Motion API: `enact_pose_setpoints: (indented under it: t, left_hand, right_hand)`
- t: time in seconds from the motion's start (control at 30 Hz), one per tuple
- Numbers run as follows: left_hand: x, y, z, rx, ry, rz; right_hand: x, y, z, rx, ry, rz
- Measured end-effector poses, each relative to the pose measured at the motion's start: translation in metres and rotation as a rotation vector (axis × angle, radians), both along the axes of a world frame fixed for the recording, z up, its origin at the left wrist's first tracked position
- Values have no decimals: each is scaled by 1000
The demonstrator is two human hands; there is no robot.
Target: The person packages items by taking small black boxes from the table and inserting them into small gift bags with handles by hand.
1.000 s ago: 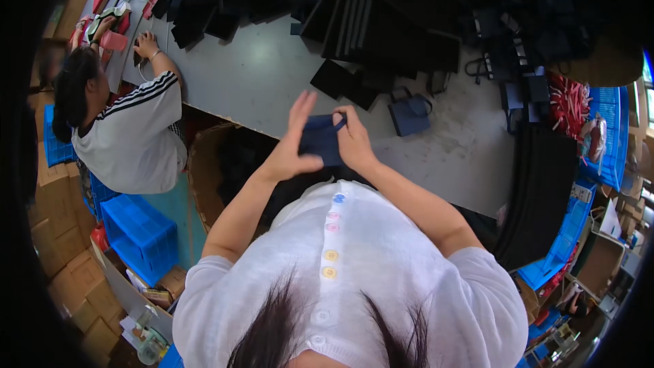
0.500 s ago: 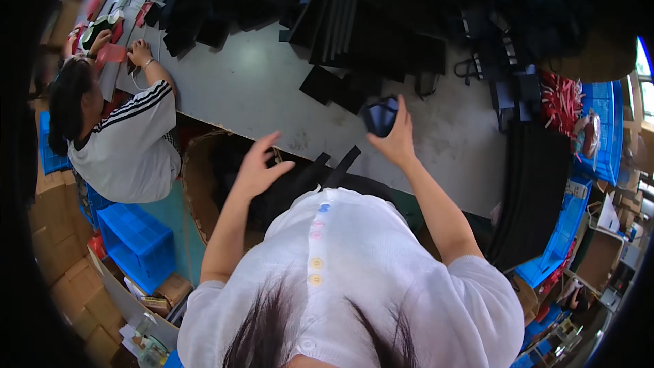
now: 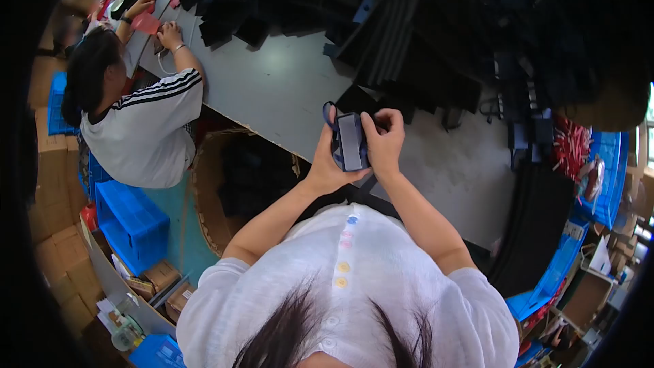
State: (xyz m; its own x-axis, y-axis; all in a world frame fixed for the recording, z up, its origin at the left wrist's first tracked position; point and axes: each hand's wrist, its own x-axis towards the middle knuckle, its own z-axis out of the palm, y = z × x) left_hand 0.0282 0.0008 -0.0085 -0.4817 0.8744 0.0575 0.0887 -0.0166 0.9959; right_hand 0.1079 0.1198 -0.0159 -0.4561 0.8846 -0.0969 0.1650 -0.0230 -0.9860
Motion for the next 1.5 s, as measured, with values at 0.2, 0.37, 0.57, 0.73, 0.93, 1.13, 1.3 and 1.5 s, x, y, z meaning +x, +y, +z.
enact_pose_setpoints:
  t: [0.2, 0.37, 0.57, 0.73, 0.93, 1.13, 1.3, 1.5]
  left_hand:
    - [-44, -4, 5, 143, 53, 29]
    - [-203, -52, -5, 4, -578, -200]
    - [-366, 43, -199, -287, 568, 1160]
    - [-349, 12, -146, -219, 225, 774]
    - [-250, -57, -140, -430, 489, 141]
    - [-176, -71, -98, -599, 846, 325]
    - [-162, -54, -79, -577, 497, 361]
    - [-83, -13, 24, -143, 406, -171]
  right_hand:
    - [-41, 12, 19, -937, 67, 287]
    - [-39, 41, 24, -870, 10, 77]
    - [-41, 30, 32, -892, -57, 23]
    - [-33, 31, 45, -842, -82, -95]
    - [-24, 27, 28, -875, -87, -25]
    - [-20, 29, 11, -619, -123, -5]
    - [2, 35, -5, -375, -111, 25]
    - [13, 34, 3, -393, -93, 22]
